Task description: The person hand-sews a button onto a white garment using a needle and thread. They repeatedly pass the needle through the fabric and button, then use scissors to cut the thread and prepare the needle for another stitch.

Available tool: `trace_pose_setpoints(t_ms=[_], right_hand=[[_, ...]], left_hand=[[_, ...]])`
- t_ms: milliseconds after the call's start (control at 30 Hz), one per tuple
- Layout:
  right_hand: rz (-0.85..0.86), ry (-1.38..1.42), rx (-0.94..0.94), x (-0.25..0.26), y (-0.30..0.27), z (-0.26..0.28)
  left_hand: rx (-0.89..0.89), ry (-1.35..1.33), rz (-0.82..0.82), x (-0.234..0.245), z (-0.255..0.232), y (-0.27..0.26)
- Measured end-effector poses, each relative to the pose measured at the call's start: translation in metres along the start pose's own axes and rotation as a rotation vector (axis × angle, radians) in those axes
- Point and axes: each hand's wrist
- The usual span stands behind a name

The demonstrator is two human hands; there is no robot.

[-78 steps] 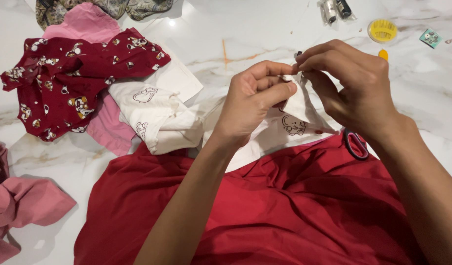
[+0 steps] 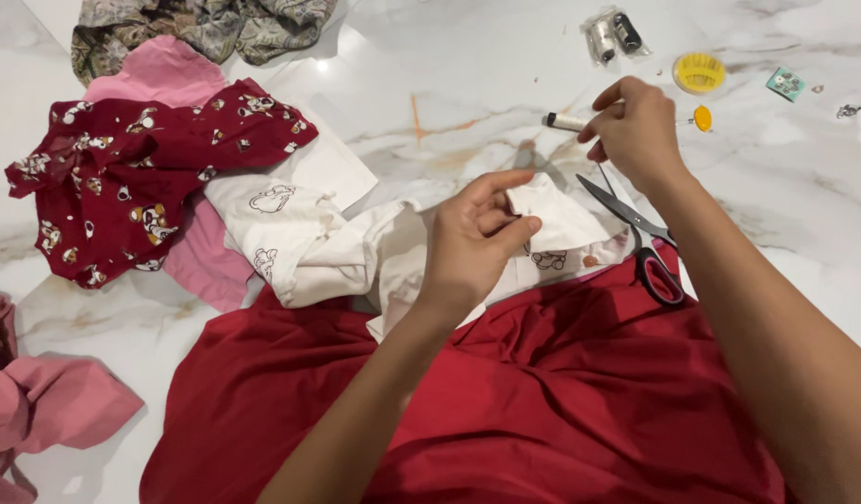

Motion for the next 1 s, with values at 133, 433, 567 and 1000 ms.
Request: trace_pose_setpoints(t_ms=[133, 433, 567, 1000], right_hand=[[0.048, -0.013, -0.048, -0.006, 0.002, -0.011], [0.220, -0.483, 0.003, 0.024, 0.001, -0.051], [0.621, -1.039, -0.374, 0.050, -0.030, -0.066], [0.534, -0.927, -0.462, 0.051, -0.092, -0.104]], left_hand=[[-0.059, 0.217, -0.069, -0.009, -0.010, -0.004], [0.027, 0.276, -0.218, -0.005, -0.012, 0.006], [-0.031, 0.373, -0.281, 0.008, -0.003, 0.018], [-0.142, 0.160, -0.244, 0.010, 0.015, 0.026]])
Point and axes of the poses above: each hand's wrist, its own y-axis towards the middle knuckle, its own x-axis out of the back of the hand, z = x × y, and after that the axes turned 10 degrees about z, right-handed
